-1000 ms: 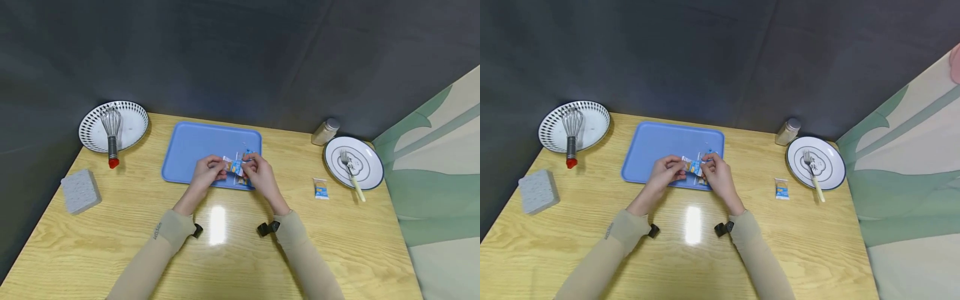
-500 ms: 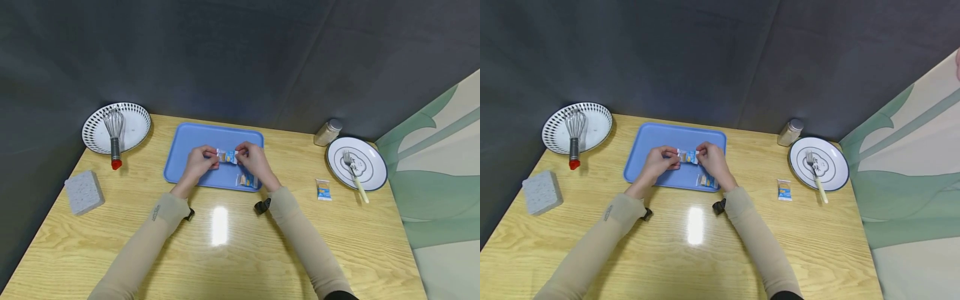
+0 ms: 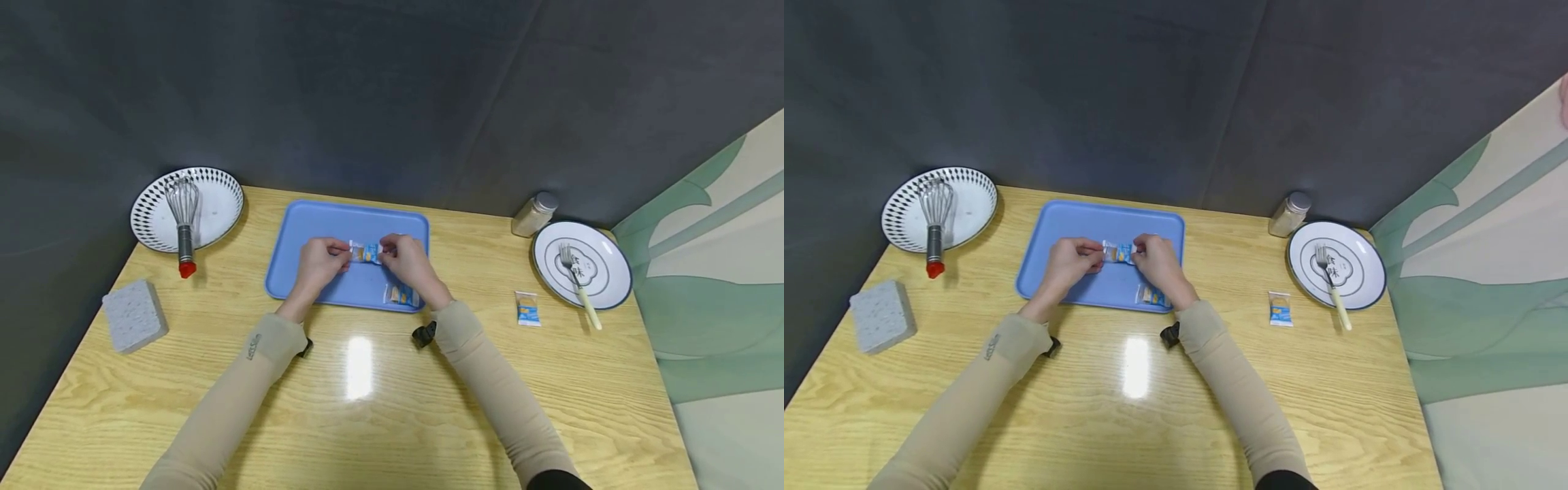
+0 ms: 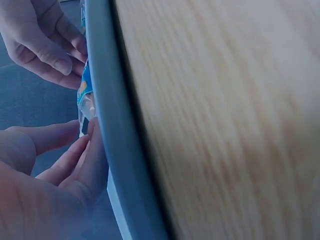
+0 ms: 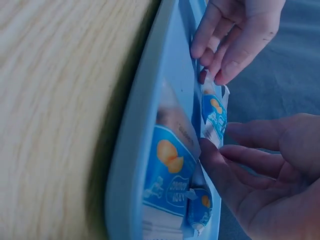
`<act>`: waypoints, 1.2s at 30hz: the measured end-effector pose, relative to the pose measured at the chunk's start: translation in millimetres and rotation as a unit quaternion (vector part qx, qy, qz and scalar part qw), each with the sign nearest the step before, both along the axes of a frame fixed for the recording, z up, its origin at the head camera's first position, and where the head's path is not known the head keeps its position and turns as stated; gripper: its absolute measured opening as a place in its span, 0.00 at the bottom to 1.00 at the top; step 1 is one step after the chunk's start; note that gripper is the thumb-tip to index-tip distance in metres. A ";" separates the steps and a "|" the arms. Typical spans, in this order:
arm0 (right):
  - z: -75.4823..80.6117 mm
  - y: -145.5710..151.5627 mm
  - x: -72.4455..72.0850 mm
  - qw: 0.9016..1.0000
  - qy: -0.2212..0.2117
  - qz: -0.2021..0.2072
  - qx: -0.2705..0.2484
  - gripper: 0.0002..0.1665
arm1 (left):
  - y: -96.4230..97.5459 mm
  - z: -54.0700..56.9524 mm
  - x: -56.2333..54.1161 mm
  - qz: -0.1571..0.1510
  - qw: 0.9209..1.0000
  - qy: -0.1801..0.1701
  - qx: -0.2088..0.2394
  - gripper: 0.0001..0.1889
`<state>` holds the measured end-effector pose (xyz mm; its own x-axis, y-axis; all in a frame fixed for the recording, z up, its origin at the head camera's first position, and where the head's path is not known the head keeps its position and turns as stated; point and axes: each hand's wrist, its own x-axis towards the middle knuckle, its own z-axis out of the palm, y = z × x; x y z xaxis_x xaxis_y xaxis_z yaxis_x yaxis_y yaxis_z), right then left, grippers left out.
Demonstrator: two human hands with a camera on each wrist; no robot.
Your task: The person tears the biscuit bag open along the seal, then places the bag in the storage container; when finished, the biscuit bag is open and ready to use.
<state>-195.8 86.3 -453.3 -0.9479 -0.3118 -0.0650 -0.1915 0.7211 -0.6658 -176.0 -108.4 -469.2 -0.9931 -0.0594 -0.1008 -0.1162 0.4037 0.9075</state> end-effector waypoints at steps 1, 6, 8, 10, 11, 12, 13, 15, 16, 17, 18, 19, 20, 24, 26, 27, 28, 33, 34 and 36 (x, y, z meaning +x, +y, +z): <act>0.5 0.3 0.6 1.000 0.000 -0.001 0.002 0.19 | 0.7 1.3 0.3 -0.002 1.000 0.004 -0.012 0.08; 3.0 1.5 3.7 1.000 -0.001 -0.001 0.013 0.18 | 4.2 5.5 4.1 -0.005 0.999 0.010 -0.041 0.10; 3.9 2.5 5.1 1.000 -0.001 -0.004 0.015 0.18 | 5.5 6.1 6.2 -0.003 0.999 0.011 -0.036 0.11; 4.3 3.8 6.3 1.000 0.000 -0.007 0.015 0.18 | 6.7 6.3 8.4 -0.001 1.000 0.011 -0.028 0.11; 4.4 4.6 7.0 1.000 0.001 -0.009 0.015 0.18 | 7.1 6.3 9.6 0.000 1.000 0.010 -0.022 0.12; 4.4 5.5 7.5 1.000 0.002 -0.009 0.015 0.17 | 7.6 6.4 10.8 0.000 1.000 0.010 -0.016 0.12; 4.3 6.5 8.1 1.000 0.004 -0.010 0.014 0.17 | 8.1 6.4 12.0 0.000 1.000 0.010 -0.010 0.12; 3.9 9.3 9.8 1.000 0.009 -0.013 0.008 0.17 | 9.2 6.6 14.1 -0.003 1.000 0.007 -0.005 0.12; 3.9 11.2 10.9 1.000 0.011 -0.015 0.003 0.16 | 9.8 7.0 15.1 -0.006 1.000 0.007 -0.001 0.12; 4.3 13.4 12.4 1.000 0.013 -0.017 -0.005 0.16 | 10.5 7.3 16.1 -0.008 1.000 0.006 0.000 0.12; 4.7 16.3 14.1 1.000 0.017 -0.020 -0.012 0.16 | 11.3 7.4 17.1 -0.009 1.000 0.007 -0.001 0.12; 5.7 19.5 16.1 0.999 0.020 -0.023 -0.022 0.15 | 12.3 7.9 18.3 -0.010 1.000 0.006 -0.003 0.12; 7.0 23.3 18.3 0.999 0.025 -0.026 -0.032 0.15 | 13.5 8.5 19.5 -0.010 1.000 0.008 -0.007 0.12; 16.0 43.9 29.3 0.996 0.043 -0.043 -0.069 0.14 | 21.3 11.0 25.2 -0.010 1.000 0.020 -0.016 0.11; 22.4 55.7 36.0 0.994 0.049 -0.054 -0.080 0.14 | 26.9 12.8 28.2 -0.014 0.999 0.033 -0.016 0.10; 25.6 61.7 39.6 0.993 0.049 -0.060 -0.087 0.14 | 30.0 13.7 29.4 -0.016 0.999 0.039 -0.014 0.10; 28.7 67.5 43.4 0.992 0.051 -0.063 -0.092 0.14 | 33.1 14.4 30.6 -0.018 0.999 0.046 -0.012 0.10; 38.8 94.9 61.9 0.989 0.057 -0.084 -0.111 0.14 | 50.6 19.0 37.0 -0.028 0.998 0.059 0.020 0.11; 39.8 100.1 65.3 0.988 0.059 -0.088 -0.111 0.14 | 54.4 19.8 38.3 -0.032 0.997 0.056 0.029 0.11; 40.9 110.5 71.7 0.987 0.065 -0.095 -0.108 0.14 | 62.2 21.2 40.7 -0.043 0.997 0.050 0.045 0.12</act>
